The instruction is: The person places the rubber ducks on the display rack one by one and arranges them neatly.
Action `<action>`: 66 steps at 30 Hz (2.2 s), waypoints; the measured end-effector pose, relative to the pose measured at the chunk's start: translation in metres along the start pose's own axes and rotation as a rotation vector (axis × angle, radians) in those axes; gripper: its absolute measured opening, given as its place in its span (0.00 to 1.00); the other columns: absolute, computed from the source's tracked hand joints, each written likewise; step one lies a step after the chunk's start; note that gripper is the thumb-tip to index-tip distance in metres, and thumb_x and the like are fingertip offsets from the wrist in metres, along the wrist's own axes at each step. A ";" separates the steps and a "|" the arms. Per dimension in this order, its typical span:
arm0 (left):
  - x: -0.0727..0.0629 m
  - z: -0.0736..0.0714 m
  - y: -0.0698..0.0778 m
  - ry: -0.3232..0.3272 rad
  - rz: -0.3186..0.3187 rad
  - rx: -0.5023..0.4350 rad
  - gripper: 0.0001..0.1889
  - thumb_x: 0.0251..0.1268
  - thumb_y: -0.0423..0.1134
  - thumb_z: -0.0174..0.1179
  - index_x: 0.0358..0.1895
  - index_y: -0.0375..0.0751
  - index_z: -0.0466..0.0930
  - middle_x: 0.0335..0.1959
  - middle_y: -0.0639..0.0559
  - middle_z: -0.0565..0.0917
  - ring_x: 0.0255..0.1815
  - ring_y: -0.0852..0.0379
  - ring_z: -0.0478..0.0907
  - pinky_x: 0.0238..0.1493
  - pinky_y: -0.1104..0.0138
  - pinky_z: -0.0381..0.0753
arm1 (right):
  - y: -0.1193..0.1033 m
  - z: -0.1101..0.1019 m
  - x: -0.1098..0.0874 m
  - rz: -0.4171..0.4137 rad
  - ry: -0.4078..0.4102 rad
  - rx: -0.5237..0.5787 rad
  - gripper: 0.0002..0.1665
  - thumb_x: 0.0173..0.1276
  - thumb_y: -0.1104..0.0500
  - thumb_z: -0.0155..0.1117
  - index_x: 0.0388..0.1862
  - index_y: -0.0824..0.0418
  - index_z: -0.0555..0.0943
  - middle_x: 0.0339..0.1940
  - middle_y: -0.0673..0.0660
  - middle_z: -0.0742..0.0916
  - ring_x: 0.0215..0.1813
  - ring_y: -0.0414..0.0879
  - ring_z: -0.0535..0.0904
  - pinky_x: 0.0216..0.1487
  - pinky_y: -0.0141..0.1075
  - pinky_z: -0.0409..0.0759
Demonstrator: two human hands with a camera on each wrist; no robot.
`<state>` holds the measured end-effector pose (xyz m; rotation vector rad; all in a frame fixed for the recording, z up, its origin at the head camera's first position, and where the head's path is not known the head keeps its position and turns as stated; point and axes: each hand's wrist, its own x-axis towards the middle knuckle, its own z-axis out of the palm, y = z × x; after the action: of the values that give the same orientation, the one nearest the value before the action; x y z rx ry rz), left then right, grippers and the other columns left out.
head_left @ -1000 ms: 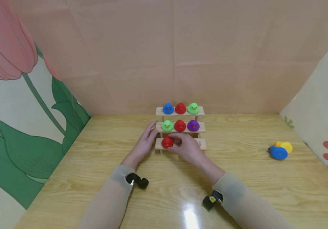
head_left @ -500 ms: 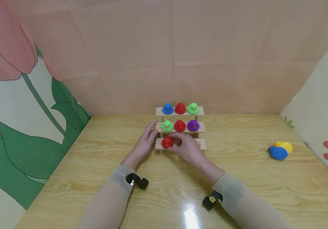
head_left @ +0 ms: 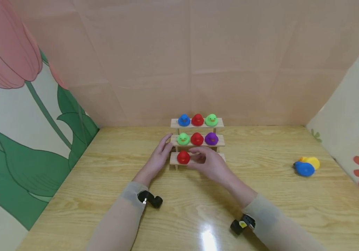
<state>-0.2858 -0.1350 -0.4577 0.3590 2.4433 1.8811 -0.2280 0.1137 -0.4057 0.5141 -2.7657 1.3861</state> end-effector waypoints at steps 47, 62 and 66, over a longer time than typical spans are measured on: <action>0.000 0.004 0.008 0.006 -0.002 0.005 0.29 0.92 0.60 0.45 0.89 0.70 0.58 0.90 0.52 0.59 0.90 0.45 0.51 0.87 0.41 0.51 | 0.106 -0.186 -0.111 0.123 0.340 -0.113 0.35 0.77 0.45 0.78 0.77 0.55 0.81 0.55 0.29 0.83 0.49 0.19 0.79 0.42 0.20 0.81; -0.001 0.004 0.006 -0.004 -0.006 -0.001 0.30 0.91 0.64 0.46 0.88 0.72 0.58 0.90 0.54 0.59 0.90 0.45 0.52 0.87 0.41 0.52 | 0.146 -0.228 -0.127 0.287 0.357 -0.095 0.37 0.78 0.38 0.74 0.81 0.47 0.78 0.54 0.30 0.78 0.51 0.24 0.71 0.39 0.19 0.74; -0.002 0.003 0.007 -0.001 -0.010 0.001 0.30 0.90 0.65 0.46 0.88 0.74 0.58 0.89 0.54 0.60 0.90 0.45 0.53 0.86 0.40 0.52 | 0.151 -0.232 -0.129 0.291 0.350 -0.114 0.34 0.78 0.39 0.74 0.77 0.46 0.79 0.50 0.27 0.79 0.50 0.20 0.71 0.39 0.19 0.71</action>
<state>-0.2823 -0.1307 -0.4517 0.3461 2.4411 1.8754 -0.1824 0.4159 -0.4014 -0.1316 -2.6755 1.2078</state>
